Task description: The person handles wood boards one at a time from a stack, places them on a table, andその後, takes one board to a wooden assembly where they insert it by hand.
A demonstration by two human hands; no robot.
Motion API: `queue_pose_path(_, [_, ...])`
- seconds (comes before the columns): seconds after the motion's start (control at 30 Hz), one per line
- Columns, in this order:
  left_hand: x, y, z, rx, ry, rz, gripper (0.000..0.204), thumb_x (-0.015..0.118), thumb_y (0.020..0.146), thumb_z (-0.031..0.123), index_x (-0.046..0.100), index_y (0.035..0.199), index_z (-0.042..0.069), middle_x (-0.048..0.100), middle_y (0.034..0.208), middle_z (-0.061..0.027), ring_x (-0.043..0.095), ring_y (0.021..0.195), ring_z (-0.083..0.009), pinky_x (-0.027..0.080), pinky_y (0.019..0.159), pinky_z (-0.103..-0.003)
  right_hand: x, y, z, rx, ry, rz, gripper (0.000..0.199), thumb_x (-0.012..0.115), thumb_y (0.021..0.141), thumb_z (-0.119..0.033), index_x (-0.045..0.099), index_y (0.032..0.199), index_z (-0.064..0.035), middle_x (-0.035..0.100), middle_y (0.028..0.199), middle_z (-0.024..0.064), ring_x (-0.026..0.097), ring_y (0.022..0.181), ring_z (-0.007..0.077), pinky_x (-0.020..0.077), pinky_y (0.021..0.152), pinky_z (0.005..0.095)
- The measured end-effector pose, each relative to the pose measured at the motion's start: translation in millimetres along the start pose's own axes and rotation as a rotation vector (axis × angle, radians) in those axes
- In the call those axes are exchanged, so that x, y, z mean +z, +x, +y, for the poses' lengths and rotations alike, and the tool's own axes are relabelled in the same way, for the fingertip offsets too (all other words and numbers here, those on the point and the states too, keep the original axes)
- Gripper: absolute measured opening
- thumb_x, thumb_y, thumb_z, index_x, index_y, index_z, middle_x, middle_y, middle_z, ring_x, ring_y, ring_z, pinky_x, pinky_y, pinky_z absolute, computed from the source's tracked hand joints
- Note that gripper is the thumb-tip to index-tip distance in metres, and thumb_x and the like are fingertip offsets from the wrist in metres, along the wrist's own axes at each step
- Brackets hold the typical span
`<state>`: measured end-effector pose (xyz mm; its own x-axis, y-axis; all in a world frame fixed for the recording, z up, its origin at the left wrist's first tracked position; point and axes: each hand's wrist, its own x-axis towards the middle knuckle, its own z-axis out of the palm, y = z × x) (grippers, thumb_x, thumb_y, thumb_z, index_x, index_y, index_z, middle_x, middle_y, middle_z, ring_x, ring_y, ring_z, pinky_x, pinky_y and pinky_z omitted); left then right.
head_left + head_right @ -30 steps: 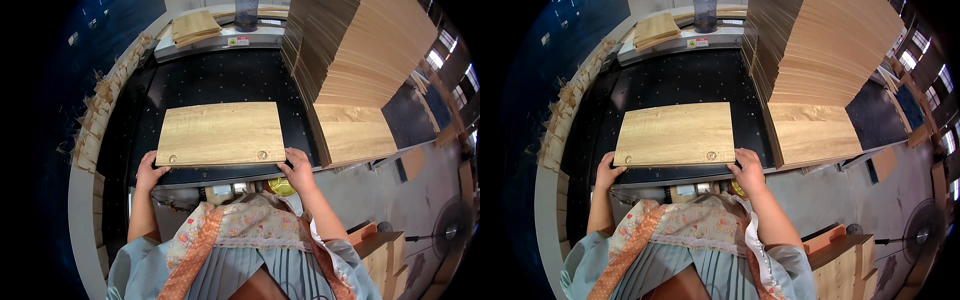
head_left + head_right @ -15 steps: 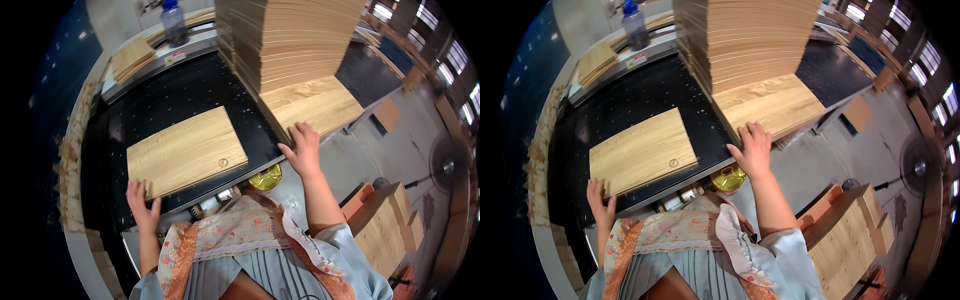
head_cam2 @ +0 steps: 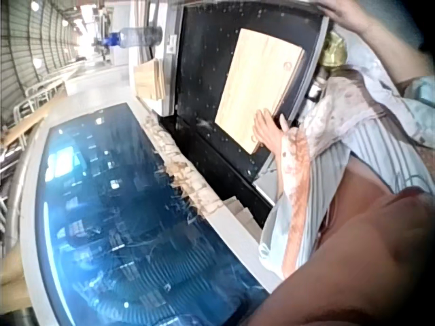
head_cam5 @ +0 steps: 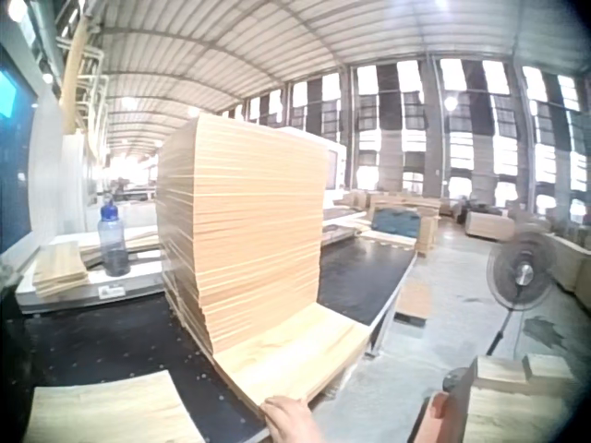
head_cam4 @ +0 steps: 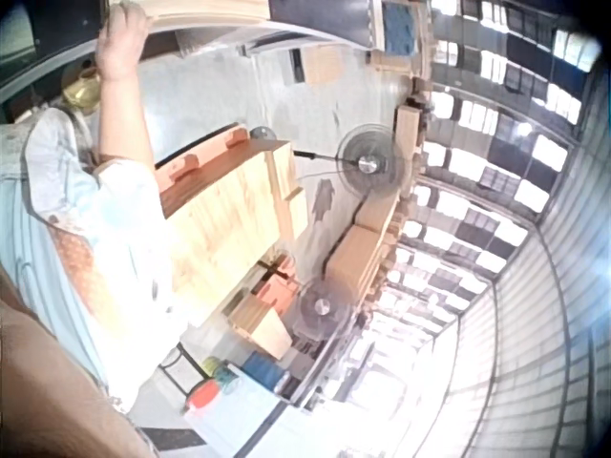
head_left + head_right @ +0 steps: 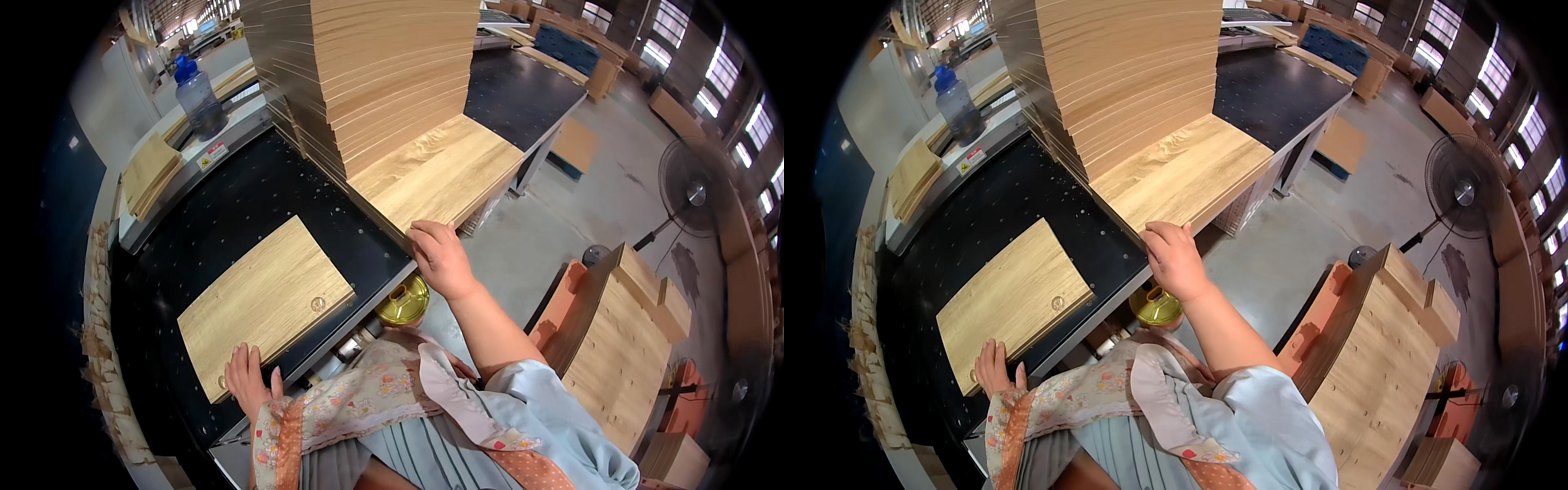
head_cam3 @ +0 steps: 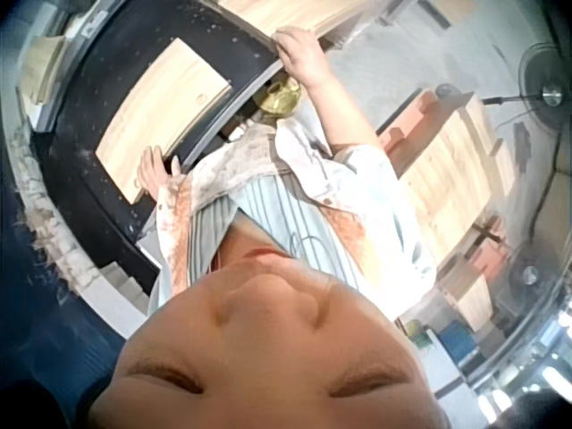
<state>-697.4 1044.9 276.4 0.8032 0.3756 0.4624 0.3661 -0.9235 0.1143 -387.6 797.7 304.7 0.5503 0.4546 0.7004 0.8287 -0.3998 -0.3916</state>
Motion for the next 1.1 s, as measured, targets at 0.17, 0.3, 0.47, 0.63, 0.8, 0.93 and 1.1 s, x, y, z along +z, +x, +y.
queue_pose_path(0.17, [3,-2,-6,0.018,0.014,0.005,0.052,0.063,0.076,0.017,0.047,0.124,0.003,0.042,0.133,-0.0161,0.035,0.127,-0.0329,0.02,0.106,-0.048,3,0,1,-0.089,0.039,0.101,0.029,0.063,0.066,0.002,0.06,0.094,-0.006,0.056,0.101,0.0128,0.053,0.096,0.0321,0.0454,0.083,0.0435])
queue_pose_path(0.3, [2,-4,-7,0.008,0.006,0.011,0.052,0.062,0.076,0.017,0.047,0.123,0.003,0.043,0.132,-0.0163,0.036,0.126,-0.0333,0.021,0.106,-0.048,4,3,-5,-0.111,0.028,0.116,0.028,0.061,0.064,0.005,0.06,0.09,-0.005,0.055,0.1,0.0143,0.053,0.095,0.0341,0.0464,0.081,0.0389])
queue_pose_path(0.47, [-1,-3,-6,-0.025,-0.03,0.011,0.05,0.062,0.075,0.017,0.049,0.121,0.002,0.045,0.13,-0.0169,0.038,0.124,-0.0342,0.022,0.105,-0.048,5,2,-3,-0.142,-0.001,0.097,0.03,0.061,0.062,0.007,0.06,0.09,-0.0052,0.054,0.102,0.0142,0.052,0.098,0.0343,0.0461,0.082,0.0405])
queue_pose_path(0.63, [-2,-3,-4,-0.015,-0.044,0.046,0.048,0.061,0.075,0.017,0.05,0.12,0.002,0.046,0.129,-0.0174,0.039,0.122,-0.0349,0.024,0.104,-0.048,6,-1,4,-0.169,-0.038,0.112,0.029,0.059,0.06,0.009,0.059,0.086,-0.0053,0.054,0.102,0.0142,0.052,0.098,0.0344,0.0447,0.084,0.0409])
queue_pose_path(0.8, [-3,1,1,-0.03,-0.037,0.077,0.045,0.061,0.073,0.016,0.053,0.115,0.001,0.049,0.125,-0.0176,0.042,0.119,-0.0351,0.026,0.102,-0.049,-29,-12,46,0.194,0.081,0.234,0.029,0.056,0.073,0.007,0.055,0.099,-0.0056,0.053,0.108,0.0108,0.051,0.102,0.026,0.0449,0.083,0.0344])
queue_pose_path(0.93, [3,-2,-2,-0.04,-0.003,0.071,0.045,0.06,0.074,0.016,0.053,0.115,0.001,0.049,0.125,-0.0175,0.043,0.119,-0.0346,0.026,0.102,-0.048,-39,-7,66,0.706,0.579,0.549,0.029,0.061,0.083,-0.014,0.049,0.109,-0.0074,0.051,0.108,0.0072,0.049,0.099,0.0161,0.0442,0.077,0.0294])
queue_pose_path(1.1, [4,-1,-2,-0.023,0.005,0.098,0.044,0.059,0.075,0.016,0.053,0.115,0.002,0.049,0.125,-0.017,0.043,0.119,-0.0339,0.026,0.102,-0.047,-33,6,91,1.199,0.931,0.37,0.034,0.06,0.085,-0.033,0.048,0.102,-0.0068,0.053,0.091,0.0059,0.053,0.077,0.0142,0.0471,0.061,0.0293])
